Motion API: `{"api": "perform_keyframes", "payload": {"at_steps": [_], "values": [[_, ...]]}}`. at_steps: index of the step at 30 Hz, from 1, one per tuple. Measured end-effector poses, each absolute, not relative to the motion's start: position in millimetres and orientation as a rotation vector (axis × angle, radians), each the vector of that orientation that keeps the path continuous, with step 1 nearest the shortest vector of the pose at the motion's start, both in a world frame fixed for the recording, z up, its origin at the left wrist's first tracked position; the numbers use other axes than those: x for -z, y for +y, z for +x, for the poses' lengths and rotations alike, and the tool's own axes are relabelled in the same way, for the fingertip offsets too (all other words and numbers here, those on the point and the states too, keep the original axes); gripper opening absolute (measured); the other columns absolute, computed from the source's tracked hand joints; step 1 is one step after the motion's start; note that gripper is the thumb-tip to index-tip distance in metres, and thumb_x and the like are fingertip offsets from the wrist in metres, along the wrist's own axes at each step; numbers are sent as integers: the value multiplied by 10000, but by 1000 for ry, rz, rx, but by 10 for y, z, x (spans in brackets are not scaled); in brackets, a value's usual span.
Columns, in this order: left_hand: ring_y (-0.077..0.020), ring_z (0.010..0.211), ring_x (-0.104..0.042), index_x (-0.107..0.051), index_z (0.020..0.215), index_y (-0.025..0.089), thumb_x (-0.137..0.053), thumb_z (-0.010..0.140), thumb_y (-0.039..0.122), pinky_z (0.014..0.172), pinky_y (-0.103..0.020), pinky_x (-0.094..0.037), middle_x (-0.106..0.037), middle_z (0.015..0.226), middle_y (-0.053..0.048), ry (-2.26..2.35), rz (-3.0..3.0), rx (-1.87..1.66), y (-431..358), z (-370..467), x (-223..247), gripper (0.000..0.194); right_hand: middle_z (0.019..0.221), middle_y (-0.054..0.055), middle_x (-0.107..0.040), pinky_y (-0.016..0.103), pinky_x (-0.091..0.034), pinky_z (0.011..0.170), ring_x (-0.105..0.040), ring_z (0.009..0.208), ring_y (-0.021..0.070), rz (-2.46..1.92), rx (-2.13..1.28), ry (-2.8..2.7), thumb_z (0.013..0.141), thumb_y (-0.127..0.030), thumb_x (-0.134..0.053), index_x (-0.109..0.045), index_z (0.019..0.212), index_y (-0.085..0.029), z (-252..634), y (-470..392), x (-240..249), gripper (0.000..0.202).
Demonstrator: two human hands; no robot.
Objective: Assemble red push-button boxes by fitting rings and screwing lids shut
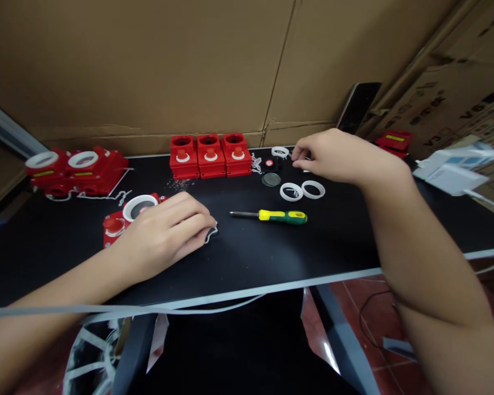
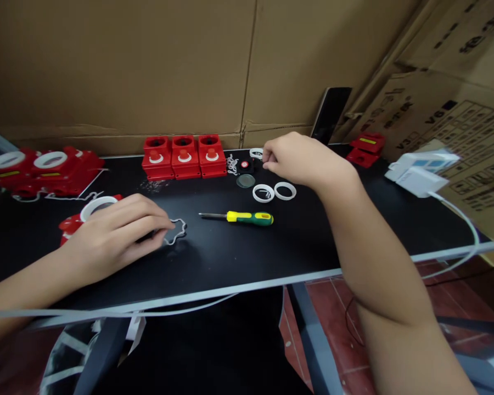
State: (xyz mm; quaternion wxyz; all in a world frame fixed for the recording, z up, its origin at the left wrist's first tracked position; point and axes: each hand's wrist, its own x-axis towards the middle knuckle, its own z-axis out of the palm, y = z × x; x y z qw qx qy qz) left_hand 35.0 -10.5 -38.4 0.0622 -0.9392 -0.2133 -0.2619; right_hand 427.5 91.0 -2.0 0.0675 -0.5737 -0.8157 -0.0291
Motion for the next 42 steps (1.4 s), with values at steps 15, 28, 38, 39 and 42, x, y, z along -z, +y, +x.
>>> {"api": "perform_keyframes", "payload": {"at_steps": [15,28,38,39,42], "values": [[-250,972,-763,-786,1159,193,-635,1151,108,822,-370,-606,-821,1078,-88,-640,-2848,738,-74,333,400,174,1206,185,-884,453,-605,970,-801,1179,397,-2137,212,-2171,1047,-251,-682,-902,1145,-204,4563,1361,248,246],[-244,867,-754,-760,1073,241,-533,1168,246,786,-350,-579,-813,967,-48,-795,-2886,600,13,356,25,246,1130,265,-854,464,-629,973,-822,1101,408,-2336,139,-2148,947,-247,-798,-890,1184,-71,4679,1712,541,309],[-183,827,-789,-794,1054,263,-729,1064,199,816,-313,-643,-837,983,4,-1035,-2873,1211,-8,404,205,91,1116,175,-785,454,-563,942,-740,1047,341,-1521,343,-2031,1121,-250,-515,-728,1007,-206,3983,886,68,246],[-189,836,-785,-797,1045,264,-733,1068,191,829,-325,-645,-837,977,0,-1021,-2844,1265,-47,399,180,100,1050,136,-779,428,-549,884,-728,962,306,-1370,321,-2070,1110,-233,-528,-699,972,-226,3852,759,64,220],[-196,858,-784,-807,1026,253,-753,1067,168,840,-340,-650,-846,982,-12,-1008,-2814,1348,-128,400,113,109,936,80,-763,369,-491,752,-677,796,235,-1000,243,-2213,1074,-175,-544,-671,960,-236,3516,414,144,182]]}}
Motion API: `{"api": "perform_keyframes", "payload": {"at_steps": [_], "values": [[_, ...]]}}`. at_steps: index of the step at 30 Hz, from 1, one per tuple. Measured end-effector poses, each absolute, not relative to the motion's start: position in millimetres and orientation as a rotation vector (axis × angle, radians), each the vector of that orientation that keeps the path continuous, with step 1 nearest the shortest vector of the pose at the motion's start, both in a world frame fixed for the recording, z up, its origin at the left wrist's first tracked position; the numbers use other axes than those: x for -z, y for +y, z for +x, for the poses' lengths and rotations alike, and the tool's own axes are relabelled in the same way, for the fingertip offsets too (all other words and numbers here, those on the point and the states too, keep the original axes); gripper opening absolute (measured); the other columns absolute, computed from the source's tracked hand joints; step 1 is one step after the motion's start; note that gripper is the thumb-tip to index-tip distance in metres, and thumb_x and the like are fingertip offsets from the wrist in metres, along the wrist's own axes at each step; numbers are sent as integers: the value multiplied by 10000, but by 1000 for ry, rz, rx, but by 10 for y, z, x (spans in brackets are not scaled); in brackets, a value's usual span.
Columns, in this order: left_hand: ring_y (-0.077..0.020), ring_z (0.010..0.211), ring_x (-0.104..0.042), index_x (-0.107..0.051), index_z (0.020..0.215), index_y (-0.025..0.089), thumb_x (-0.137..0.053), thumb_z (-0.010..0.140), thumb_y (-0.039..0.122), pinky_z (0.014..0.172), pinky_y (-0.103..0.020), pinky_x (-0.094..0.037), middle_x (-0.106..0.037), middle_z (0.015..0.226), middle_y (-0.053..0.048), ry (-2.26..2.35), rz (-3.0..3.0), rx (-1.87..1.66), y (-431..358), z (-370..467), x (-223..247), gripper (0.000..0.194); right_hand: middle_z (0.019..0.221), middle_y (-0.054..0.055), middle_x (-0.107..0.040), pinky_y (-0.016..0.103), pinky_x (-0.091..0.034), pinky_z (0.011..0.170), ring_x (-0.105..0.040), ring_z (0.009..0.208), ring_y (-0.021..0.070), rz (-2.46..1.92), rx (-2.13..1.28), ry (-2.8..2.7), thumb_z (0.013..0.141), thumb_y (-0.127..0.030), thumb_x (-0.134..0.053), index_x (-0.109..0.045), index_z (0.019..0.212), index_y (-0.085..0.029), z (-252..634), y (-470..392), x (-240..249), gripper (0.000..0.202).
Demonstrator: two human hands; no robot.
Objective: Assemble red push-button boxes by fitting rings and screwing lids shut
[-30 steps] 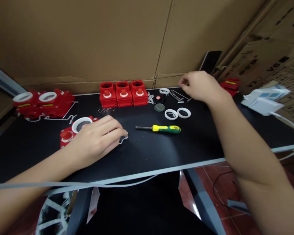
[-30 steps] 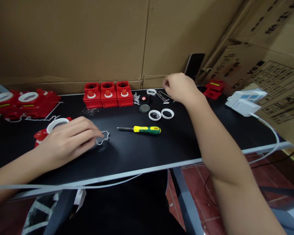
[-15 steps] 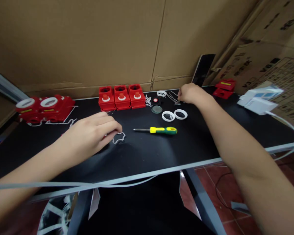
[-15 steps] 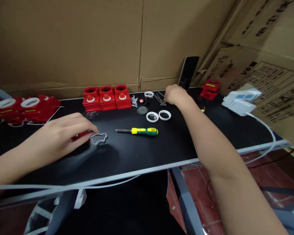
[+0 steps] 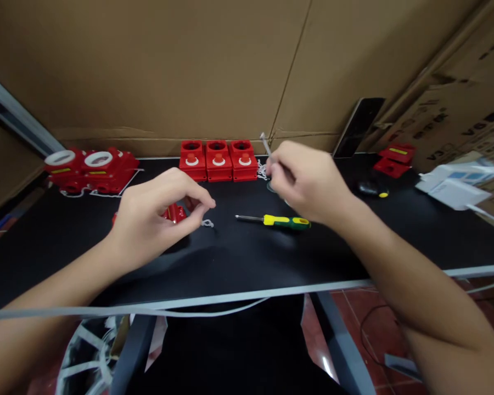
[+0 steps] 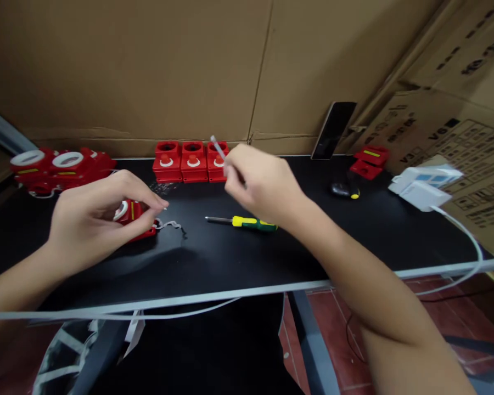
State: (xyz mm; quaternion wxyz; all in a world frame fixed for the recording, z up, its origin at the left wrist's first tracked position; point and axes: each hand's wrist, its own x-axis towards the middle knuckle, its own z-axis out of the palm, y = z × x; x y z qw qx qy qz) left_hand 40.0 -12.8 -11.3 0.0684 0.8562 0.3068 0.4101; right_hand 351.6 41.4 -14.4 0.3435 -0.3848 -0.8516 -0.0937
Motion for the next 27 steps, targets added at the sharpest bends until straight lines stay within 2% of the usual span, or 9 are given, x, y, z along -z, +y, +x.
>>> {"api": "perform_keyframes", "payload": {"at_steps": [4,8,13,20,27], "values": [[-189,826,-779,-811,1019,236,-778,1051,182,810,-336,-659,-839,977,-17,933,2426,-1250,-137,455,172,71,936,61,-787,318,-398,614,-674,739,187,-743,219,-2378,1060,-171,-536,-694,987,-218,3277,150,320,180],[-179,769,-758,-781,1069,220,-791,1062,225,720,-323,-660,-818,959,-25,884,2200,-1305,-163,555,294,13,861,10,-781,288,-341,542,-565,590,133,-571,272,-2446,1064,-168,-537,-714,992,-200,3191,47,405,194],[-168,809,-795,-730,1106,202,-813,1059,244,740,-295,-696,-813,1017,-35,814,2063,-1310,-230,605,303,104,779,-9,-727,291,-332,533,-490,545,128,-461,301,-2476,1033,-133,-533,-709,930,-191,3134,-27,423,212],[-178,858,-811,-707,1096,203,-795,1079,318,760,-294,-710,-808,1040,-50,831,2077,-1288,-219,600,293,145,770,-5,-686,303,-312,543,-463,554,134,-517,227,-2469,996,-153,-554,-709,915,-200,3150,-12,460,181],[-167,827,-791,-709,1084,205,-818,1058,264,746,-294,-707,-798,1032,-42,838,2053,-1307,-238,611,301,127,764,-6,-696,290,-317,540,-476,554,130,-537,218,-2492,983,-148,-523,-699,922,-200,3157,-11,437,194]]}}
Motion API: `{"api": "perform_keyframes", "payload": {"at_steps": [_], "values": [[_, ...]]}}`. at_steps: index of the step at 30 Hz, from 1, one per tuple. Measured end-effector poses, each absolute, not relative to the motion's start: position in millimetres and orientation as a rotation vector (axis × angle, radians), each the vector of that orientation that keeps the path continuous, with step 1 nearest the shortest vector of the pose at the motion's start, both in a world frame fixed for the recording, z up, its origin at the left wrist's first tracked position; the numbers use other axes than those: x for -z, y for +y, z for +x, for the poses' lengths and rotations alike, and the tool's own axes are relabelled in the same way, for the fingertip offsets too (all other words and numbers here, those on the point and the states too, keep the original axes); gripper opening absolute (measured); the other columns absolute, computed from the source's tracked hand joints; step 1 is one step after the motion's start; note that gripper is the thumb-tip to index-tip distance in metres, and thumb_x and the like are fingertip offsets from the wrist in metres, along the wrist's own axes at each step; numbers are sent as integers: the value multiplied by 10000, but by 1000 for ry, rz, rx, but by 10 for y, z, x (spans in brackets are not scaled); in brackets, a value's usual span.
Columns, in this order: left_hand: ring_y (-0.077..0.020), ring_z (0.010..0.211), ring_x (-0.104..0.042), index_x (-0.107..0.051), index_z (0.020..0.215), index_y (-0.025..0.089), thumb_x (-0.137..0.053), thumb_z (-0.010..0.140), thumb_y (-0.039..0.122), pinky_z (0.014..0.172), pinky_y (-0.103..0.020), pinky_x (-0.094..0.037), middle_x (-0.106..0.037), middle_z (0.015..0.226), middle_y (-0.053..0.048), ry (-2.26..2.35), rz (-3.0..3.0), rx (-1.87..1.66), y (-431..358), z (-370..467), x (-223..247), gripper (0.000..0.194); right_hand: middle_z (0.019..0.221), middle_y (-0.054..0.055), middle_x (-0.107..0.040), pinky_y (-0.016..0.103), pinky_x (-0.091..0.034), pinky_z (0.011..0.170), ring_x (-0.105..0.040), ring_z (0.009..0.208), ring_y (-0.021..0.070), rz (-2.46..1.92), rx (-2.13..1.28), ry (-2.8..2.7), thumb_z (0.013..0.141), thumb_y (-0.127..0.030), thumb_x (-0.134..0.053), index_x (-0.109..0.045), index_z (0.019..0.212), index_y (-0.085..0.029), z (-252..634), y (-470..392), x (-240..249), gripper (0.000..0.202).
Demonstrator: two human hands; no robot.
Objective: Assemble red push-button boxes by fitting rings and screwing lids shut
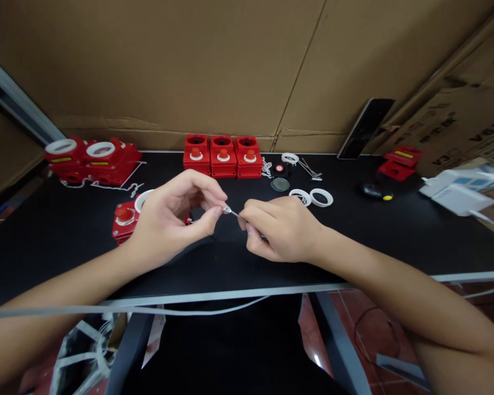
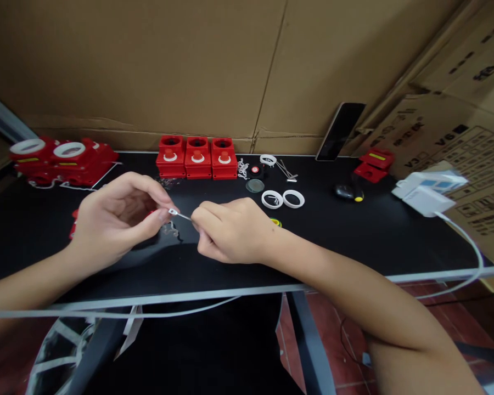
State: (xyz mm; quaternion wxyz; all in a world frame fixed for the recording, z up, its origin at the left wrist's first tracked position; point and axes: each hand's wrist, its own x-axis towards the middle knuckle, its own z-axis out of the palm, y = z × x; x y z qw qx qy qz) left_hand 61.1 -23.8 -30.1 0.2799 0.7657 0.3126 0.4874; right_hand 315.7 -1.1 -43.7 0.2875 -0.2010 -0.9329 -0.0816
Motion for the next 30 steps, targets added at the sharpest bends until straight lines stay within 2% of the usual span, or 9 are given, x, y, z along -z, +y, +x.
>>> {"api": "perform_keyframes", "payload": {"at_steps": [4,11,20,25,30], "values": [[-161,832,-785,-717,1070,205,-831,1027,229,756,-288,-707,-787,1014,-31,823,2021,-1324,-235,612,302,124,757,-13,-701,286,-327,531,-473,542,125,-496,243,-2452,973,-123,-529,-699,922,-194,3152,-17,445,192],[-167,854,-796,-718,1075,208,-837,1042,274,785,-301,-713,-793,1024,-33,854,2037,-1326,-237,609,308,140,736,-13,-678,287,-330,536,-493,556,136,-514,222,-2468,965,-142,-514,-689,909,-207,3159,-13,453,195],[-147,827,-770,-726,1025,236,-880,974,190,766,-263,-679,-764,967,4,800,1942,-1352,-230,622,296,169,743,-32,-658,279,-326,541,-469,551,124,-442,273,-2438,961,-107,-518,-672,911,-207,3168,-16,447,190],[-159,811,-769,-741,1009,276,-917,974,239,766,-279,-675,-757,962,6,797,1946,-1350,-217,620,309,184,725,-32,-654,281,-303,527,-469,546,120,-459,288,-2442,965,-88,-524,-671,888,-186,3155,-21,433,193],[-168,831,-793,-752,1026,252,-927,993,260,765,-292,-699,-788,980,-7,779,1914,-1354,-223,623,309,178,722,-26,-660,282,-290,540,-478,556,123,-487,279,-2471,979,-88,-515,-687,900,-178,3161,-31,424,209]]}}
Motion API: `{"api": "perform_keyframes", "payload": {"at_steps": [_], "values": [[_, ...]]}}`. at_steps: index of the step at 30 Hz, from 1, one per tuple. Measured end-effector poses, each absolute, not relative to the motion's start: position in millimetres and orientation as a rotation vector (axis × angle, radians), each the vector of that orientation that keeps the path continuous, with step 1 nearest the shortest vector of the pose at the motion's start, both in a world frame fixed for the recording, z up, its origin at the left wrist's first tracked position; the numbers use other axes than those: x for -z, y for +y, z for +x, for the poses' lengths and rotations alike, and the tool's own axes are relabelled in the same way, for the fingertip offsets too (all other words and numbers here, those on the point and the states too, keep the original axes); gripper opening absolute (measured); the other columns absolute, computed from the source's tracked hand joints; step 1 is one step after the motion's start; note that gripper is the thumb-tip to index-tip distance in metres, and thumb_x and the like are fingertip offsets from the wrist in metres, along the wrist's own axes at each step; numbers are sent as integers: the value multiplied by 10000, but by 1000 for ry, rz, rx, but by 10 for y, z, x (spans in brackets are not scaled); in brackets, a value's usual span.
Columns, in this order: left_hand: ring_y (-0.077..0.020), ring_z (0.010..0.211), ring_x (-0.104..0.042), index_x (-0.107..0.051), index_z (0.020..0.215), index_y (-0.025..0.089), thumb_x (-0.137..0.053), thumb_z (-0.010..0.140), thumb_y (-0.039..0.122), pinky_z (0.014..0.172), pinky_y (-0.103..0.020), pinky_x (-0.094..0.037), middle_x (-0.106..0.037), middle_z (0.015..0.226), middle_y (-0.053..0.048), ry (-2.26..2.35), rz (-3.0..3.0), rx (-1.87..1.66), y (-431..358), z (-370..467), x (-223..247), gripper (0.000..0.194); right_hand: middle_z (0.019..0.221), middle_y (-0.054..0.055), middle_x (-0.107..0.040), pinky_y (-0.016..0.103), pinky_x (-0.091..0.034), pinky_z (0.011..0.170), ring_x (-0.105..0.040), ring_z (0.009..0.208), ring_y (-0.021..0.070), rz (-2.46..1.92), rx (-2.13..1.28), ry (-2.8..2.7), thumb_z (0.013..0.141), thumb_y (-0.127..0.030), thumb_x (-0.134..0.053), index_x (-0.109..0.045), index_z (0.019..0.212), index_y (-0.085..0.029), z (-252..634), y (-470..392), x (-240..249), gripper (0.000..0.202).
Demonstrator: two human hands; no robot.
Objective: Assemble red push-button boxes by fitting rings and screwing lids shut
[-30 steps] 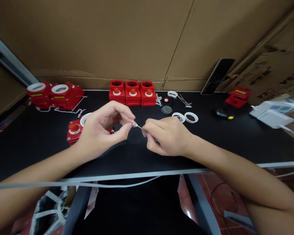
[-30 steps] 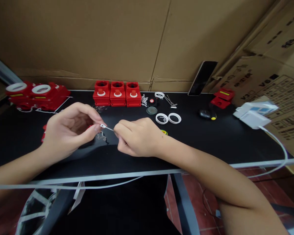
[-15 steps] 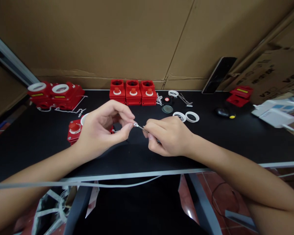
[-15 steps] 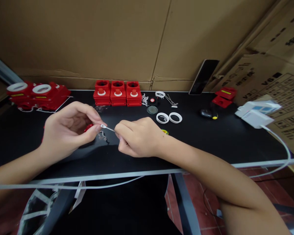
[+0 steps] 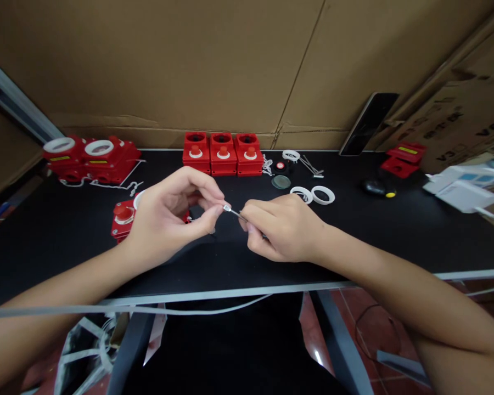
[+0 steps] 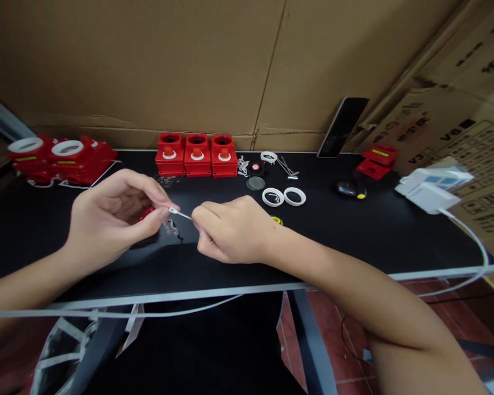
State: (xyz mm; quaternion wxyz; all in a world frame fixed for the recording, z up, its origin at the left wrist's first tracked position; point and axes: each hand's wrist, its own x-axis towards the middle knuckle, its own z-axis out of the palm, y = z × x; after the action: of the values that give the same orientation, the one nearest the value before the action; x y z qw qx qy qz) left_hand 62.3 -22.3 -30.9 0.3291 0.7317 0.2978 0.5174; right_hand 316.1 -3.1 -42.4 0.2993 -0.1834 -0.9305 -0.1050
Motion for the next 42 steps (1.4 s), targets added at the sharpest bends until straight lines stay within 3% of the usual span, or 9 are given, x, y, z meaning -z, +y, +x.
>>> {"api": "perform_keyframes", "payload": {"at_steps": [6,11,15,19,26,36,40,42], "values": [[-211,895,-860,-792,1087,275,-956,979,273,753,-302,-722,-852,1031,-22,818,1873,-1343,-219,632,317,197,724,-3,-690,281,-259,542,-504,559,130,-626,333,-2506,1008,-116,-497,-704,895,-170,3173,-37,410,241],[-195,892,-842,-821,1114,226,-927,980,241,781,-309,-721,-875,1056,-35,846,1903,-1345,-227,639,344,172,705,6,-696,285,-255,542,-508,548,139,-658,333,-2531,1015,-128,-488,-727,885,-158,3160,-54,411,274],[-178,828,-793,-862,1047,263,-857,1028,209,785,-327,-665,-872,994,-3,888,2104,-1306,-232,606,319,58,702,11,-695,290,-258,548,-501,545,142,-659,311,-2554,1025,-131,-485,-749,898,-153,3156,-61,428,294],[-191,835,-773,-831,1037,273,-780,1093,236,741,-331,-595,-846,978,5,955,2268,-1218,-216,572,275,85,726,33,-709,303,-252,569,-519,574,160,-749,259,-2627,1059,-177,-466,-773,943,-151,3152,-59,414,330],[-239,1098,-776,-760,1053,239,-724,1136,189,974,-379,-625,-809,1201,-67,832,2500,-1176,-227,556,224,104,856,82,-790,339,-206,597,-558,631,181,-1002,50,-2965,1107,-242,-518,-802,1020,-141,3040,-77,272,314],[-217,928,-744,-795,1065,319,-814,1126,282,847,-393,-624,-791,1028,-9,728,2249,-1465,-274,553,206,74,1040,100,-807,340,-200,605,-659,730,174,-954,82,-3060,1239,-303,-521,-808,1236,-161,2988,-19,379,321],[-199,888,-745,-808,1050,302,-852,1091,250,781,-378,-611,-789,1008,1,711,2203,-1568,-335,565,145,80,1078,92,-800,341,-218,590,-682,727,166,-932,182,-3052,1241,-261,-526,-805,1311,-183,2938,-13,459,298],[-193,885,-749,-812,1056,303,-875,1068,228,774,-367,-621,-793,1013,1,712,2169,-1568,-350,577,138,98,1121,110,-797,335,-257,597,-708,759,175,-884,195,-2993,1250,-330,-533,-796,1332,-168,2945,-11,491,319]]}}
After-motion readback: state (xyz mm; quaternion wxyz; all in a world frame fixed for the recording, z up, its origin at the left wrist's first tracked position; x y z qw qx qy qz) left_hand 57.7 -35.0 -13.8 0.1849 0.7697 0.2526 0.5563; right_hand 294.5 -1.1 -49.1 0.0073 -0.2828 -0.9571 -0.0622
